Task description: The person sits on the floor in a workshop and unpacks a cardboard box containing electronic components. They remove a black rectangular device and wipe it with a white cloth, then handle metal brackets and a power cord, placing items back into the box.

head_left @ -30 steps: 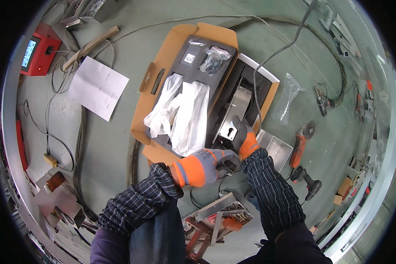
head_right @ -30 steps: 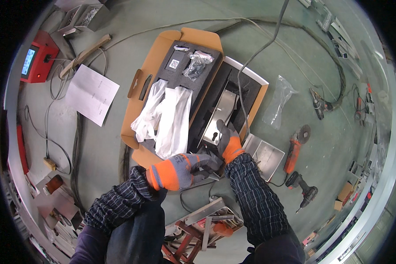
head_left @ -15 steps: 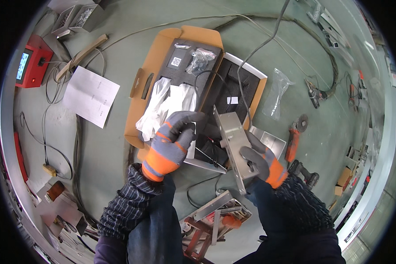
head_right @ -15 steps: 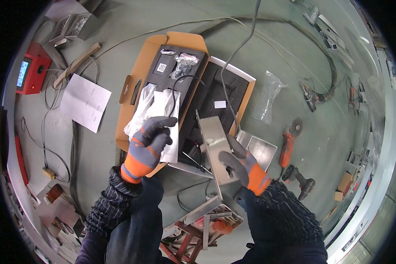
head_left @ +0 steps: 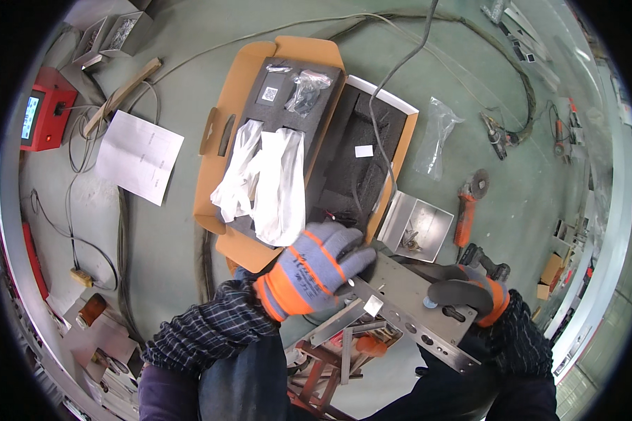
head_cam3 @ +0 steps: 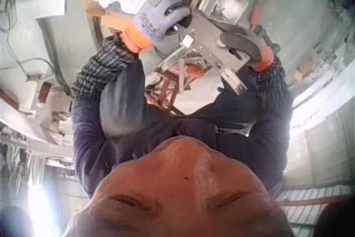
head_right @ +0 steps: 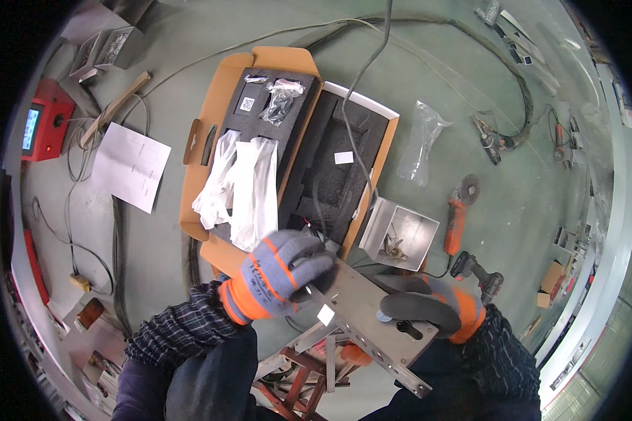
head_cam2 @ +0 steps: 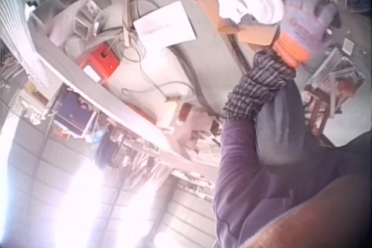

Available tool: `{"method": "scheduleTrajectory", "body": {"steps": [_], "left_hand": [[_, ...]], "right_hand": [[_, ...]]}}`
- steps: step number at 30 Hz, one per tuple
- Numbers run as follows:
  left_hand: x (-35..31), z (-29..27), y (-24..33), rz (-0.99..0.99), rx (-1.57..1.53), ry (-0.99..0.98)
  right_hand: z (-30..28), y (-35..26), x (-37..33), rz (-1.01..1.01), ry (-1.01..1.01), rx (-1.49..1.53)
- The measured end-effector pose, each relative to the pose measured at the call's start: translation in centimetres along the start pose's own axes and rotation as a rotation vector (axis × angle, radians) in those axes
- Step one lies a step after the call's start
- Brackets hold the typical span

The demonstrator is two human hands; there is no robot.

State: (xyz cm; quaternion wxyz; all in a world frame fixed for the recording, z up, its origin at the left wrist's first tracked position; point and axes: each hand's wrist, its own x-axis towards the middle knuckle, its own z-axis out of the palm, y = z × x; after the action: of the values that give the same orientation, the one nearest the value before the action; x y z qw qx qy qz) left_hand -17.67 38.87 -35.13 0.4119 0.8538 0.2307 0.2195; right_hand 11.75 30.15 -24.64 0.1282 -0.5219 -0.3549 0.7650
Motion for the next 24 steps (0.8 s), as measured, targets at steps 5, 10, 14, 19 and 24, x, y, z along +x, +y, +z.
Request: {"method": "scheduleTrajectory", "body": {"steps": [5,10,14,19,24], "left_hand": [[-1.6,2.7,0.1,-0.145,-0.539,-0.194],[-1.4,3.1,1.5,-0.378,-0.967,-0.323],[-2.4,5.0,1.2,-0.508,-1.009,-0.276],[-2.7,4.5,0.6,-0.430,-1.035,-0.440],[-5.0,5.2,-0.7,-0.245,-1.181,-0.862]], "right_hand": [[1.3,-0.6,0.7,0.202,0.063,0.448],[2.3,3.1,2.3,0.180,0.286,0.510],[3.2,3.5,3.7,0.204,0.364,0.312],[4.1,1.1,5.5,0.108,0.388,0.346],[2.7,2.3,8.0,0.152,0.473,0.426]]}}
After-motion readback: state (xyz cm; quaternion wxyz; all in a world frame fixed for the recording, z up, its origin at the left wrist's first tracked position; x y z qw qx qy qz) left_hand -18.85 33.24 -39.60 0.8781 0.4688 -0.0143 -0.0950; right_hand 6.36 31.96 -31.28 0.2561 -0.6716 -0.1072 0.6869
